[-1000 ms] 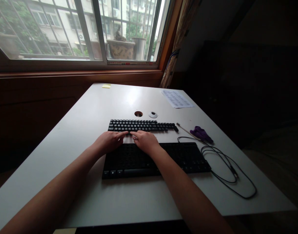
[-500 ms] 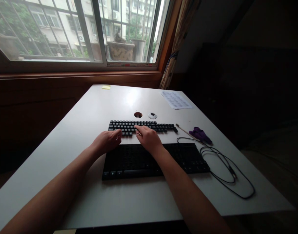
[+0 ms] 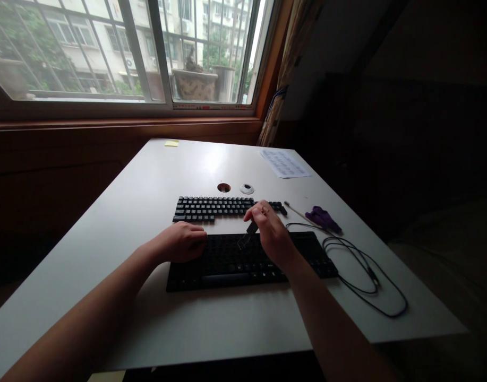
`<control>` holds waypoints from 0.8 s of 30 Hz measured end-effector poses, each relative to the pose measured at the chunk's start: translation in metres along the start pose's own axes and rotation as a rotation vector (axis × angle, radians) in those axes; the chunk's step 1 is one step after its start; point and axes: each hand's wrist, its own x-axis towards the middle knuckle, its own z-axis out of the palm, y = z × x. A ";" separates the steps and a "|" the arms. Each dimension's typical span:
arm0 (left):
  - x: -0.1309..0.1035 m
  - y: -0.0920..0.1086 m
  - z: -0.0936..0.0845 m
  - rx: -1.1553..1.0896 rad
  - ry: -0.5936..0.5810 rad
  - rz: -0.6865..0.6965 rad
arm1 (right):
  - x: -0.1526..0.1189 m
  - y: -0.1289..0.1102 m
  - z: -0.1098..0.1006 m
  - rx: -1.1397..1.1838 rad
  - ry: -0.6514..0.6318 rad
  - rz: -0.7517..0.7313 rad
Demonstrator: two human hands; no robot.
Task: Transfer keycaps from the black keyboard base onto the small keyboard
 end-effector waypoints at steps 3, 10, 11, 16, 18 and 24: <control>0.001 0.003 0.002 0.011 0.010 0.006 | -0.020 -0.004 -0.002 -0.065 -0.035 0.030; 0.003 0.003 0.004 0.034 -0.002 -0.003 | -0.045 -0.003 0.011 -0.182 -0.214 0.021; 0.003 0.002 0.004 0.032 0.003 -0.002 | -0.045 -0.003 0.012 -0.207 -0.220 0.007; 0.003 0.002 0.004 0.025 0.004 0.000 | -0.045 -0.008 0.010 -0.270 -0.253 -0.065; 0.003 0.002 0.004 0.021 0.003 0.001 | -0.045 -0.010 0.010 -0.271 -0.266 -0.060; 0.003 0.002 0.005 0.009 0.019 0.005 | -0.048 -0.012 0.018 -0.287 -0.339 -0.052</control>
